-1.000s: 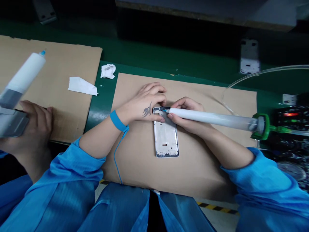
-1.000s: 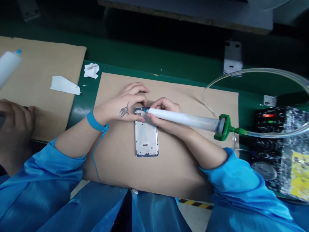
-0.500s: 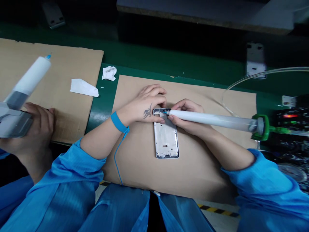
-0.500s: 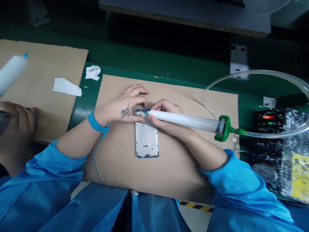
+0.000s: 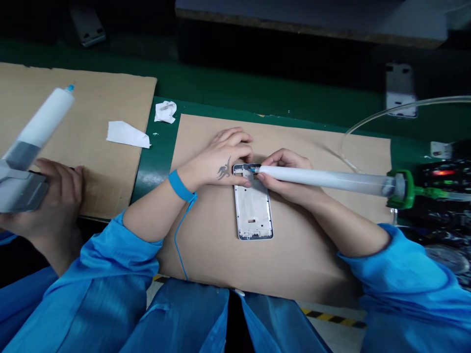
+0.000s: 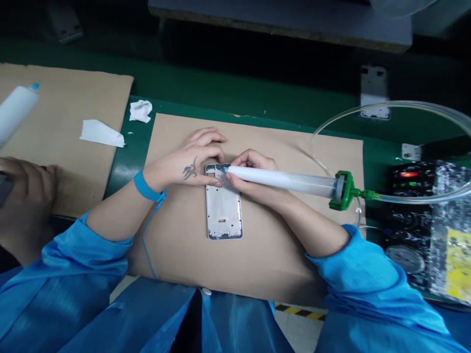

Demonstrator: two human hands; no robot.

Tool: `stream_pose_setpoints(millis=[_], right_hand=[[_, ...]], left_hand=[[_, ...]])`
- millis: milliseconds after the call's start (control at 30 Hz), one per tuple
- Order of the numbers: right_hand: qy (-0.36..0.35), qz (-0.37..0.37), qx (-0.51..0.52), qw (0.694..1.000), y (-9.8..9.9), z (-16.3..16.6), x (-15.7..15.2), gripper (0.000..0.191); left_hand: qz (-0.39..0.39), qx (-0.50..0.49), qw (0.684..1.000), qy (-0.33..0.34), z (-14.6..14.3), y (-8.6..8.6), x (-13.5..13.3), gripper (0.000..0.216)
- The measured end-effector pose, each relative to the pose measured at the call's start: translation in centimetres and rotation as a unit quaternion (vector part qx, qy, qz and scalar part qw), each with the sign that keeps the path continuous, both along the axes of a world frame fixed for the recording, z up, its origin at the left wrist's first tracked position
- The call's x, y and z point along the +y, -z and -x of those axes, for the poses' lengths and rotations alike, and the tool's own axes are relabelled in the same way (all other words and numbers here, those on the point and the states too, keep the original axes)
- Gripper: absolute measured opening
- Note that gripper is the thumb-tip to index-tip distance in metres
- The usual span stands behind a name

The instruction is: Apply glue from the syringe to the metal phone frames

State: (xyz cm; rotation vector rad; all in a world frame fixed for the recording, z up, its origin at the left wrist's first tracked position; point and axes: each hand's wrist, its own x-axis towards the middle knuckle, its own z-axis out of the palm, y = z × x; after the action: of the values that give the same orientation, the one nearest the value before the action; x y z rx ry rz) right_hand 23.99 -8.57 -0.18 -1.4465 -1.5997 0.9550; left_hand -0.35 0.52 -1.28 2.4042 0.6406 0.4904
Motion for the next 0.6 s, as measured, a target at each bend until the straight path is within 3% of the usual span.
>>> stream_pose_setpoints(millis=[600], right_hand=[[0.022, -0.005, -0.006, 1.000, 0.10, -0.07, 0.03, 0.040]], left_hand=[[-0.001, 0.001, 1.000, 0.002, 0.08, -0.18, -0.09, 0.059]])
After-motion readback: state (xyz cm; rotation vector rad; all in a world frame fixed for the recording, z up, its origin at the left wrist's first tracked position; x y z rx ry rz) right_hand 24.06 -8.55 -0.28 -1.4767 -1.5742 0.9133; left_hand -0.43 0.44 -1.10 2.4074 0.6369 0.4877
